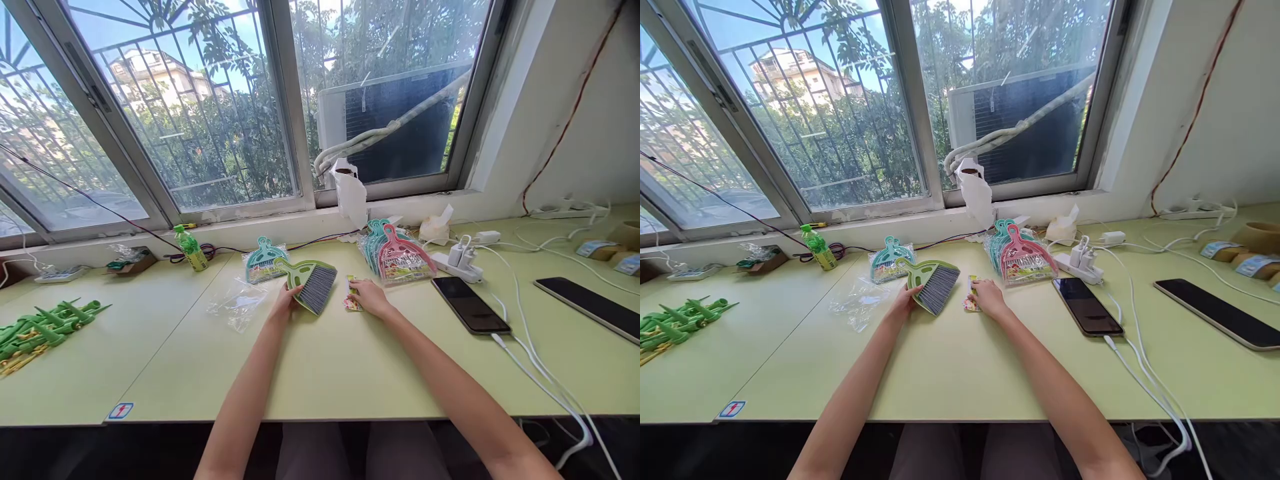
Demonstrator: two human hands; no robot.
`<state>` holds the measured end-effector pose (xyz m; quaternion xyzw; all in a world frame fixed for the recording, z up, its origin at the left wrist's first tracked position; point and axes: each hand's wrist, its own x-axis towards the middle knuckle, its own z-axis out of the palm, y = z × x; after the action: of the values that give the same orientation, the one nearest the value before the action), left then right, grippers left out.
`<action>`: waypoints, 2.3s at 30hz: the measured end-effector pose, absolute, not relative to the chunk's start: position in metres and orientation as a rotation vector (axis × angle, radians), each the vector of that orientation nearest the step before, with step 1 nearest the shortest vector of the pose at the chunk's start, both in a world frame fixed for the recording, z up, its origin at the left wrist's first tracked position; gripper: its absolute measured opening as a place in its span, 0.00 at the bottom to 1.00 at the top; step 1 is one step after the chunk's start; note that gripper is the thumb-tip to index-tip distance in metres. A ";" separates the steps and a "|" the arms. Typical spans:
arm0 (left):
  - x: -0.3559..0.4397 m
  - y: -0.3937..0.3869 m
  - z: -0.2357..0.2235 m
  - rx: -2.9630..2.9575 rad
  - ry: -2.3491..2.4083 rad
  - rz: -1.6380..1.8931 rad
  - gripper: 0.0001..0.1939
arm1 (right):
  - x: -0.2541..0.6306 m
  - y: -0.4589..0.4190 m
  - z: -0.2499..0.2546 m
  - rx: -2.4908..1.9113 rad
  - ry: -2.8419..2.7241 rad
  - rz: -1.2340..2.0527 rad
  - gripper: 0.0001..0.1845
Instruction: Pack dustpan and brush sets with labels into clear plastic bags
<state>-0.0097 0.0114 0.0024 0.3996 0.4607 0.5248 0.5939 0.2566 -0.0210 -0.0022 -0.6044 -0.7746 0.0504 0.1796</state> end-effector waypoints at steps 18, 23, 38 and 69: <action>-0.010 0.011 0.003 0.907 1.054 1.228 0.30 | 0.266 -0.016 -0.001 -1.686 -2.192 0.260 0.23; -0.010 0.010 0.004 0.907 1.050 1.215 0.29 | 0.272 -0.017 0.002 -1.635 -2.234 0.363 0.29; -0.009 0.012 0.001 0.944 1.097 1.178 0.28 | 0.261 -0.017 0.008 -1.559 -1.772 0.414 0.17; 0.044 -0.022 0.000 1.106 0.842 1.250 0.47 | 0.206 -0.038 -0.012 -1.633 -2.026 0.107 0.35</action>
<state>0.0439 -0.0216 0.0000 0.4760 0.3624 0.5378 0.5940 0.2057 -0.0384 -0.0120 -0.6046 -0.7499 0.0398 0.2654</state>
